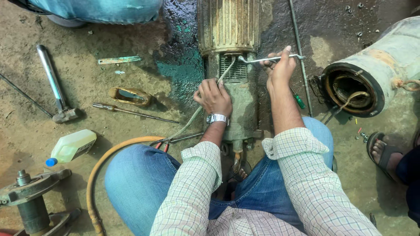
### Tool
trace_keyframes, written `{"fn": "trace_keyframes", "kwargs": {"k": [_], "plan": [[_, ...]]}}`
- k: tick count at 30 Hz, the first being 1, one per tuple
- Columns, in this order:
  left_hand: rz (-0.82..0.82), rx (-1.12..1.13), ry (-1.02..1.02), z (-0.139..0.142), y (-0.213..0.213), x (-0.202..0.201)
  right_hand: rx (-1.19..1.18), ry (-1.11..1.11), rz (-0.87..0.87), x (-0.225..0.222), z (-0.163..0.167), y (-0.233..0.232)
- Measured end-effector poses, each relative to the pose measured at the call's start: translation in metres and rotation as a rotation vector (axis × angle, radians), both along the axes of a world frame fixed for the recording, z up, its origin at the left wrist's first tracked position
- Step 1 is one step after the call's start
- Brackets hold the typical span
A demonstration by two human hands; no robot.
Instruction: The person sits on the ground and uses a wrench and screwdriver to tighten bolts and adjust parts on a motor. They manipulate the motor housing and handle a wire while working.
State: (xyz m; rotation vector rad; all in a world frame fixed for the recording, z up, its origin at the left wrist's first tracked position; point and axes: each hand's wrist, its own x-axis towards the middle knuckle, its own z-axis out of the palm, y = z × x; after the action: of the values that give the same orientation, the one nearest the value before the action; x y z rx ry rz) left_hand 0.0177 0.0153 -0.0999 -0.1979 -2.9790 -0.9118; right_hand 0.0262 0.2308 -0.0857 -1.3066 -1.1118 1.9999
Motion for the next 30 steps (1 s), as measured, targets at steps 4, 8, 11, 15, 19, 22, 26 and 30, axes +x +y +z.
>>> {"fn": "trace_keyframes", "kwargs": {"k": [4,8,11,15,19,22,26,30], "plan": [[-0.001,0.004,0.005,0.002,-0.001,0.001,-0.132,0.059,-0.095,0.003,-0.002,-0.011],[0.004,0.010,0.023,0.002,-0.002,0.002,-0.213,0.159,-0.236,0.005,-0.006,-0.027],[-0.007,-0.002,0.033,0.000,0.001,0.004,-0.164,0.228,-0.287,0.006,-0.006,-0.034],[-0.003,-0.023,0.054,-0.001,0.002,0.006,-0.080,0.197,-0.269,0.007,-0.008,-0.039],[-0.013,-0.084,0.075,0.005,0.002,0.004,0.120,0.174,-0.206,0.004,-0.007,-0.043],[-0.004,-0.044,0.024,0.013,0.003,0.006,0.325,0.173,-0.160,0.000,-0.005,-0.051],[-0.013,-0.021,0.068,0.012,0.003,0.007,0.712,0.097,0.030,-0.008,0.009,-0.078],[-0.012,-0.127,-0.136,-0.019,0.002,0.001,1.088,-0.227,0.477,-0.024,0.036,-0.133]]}}
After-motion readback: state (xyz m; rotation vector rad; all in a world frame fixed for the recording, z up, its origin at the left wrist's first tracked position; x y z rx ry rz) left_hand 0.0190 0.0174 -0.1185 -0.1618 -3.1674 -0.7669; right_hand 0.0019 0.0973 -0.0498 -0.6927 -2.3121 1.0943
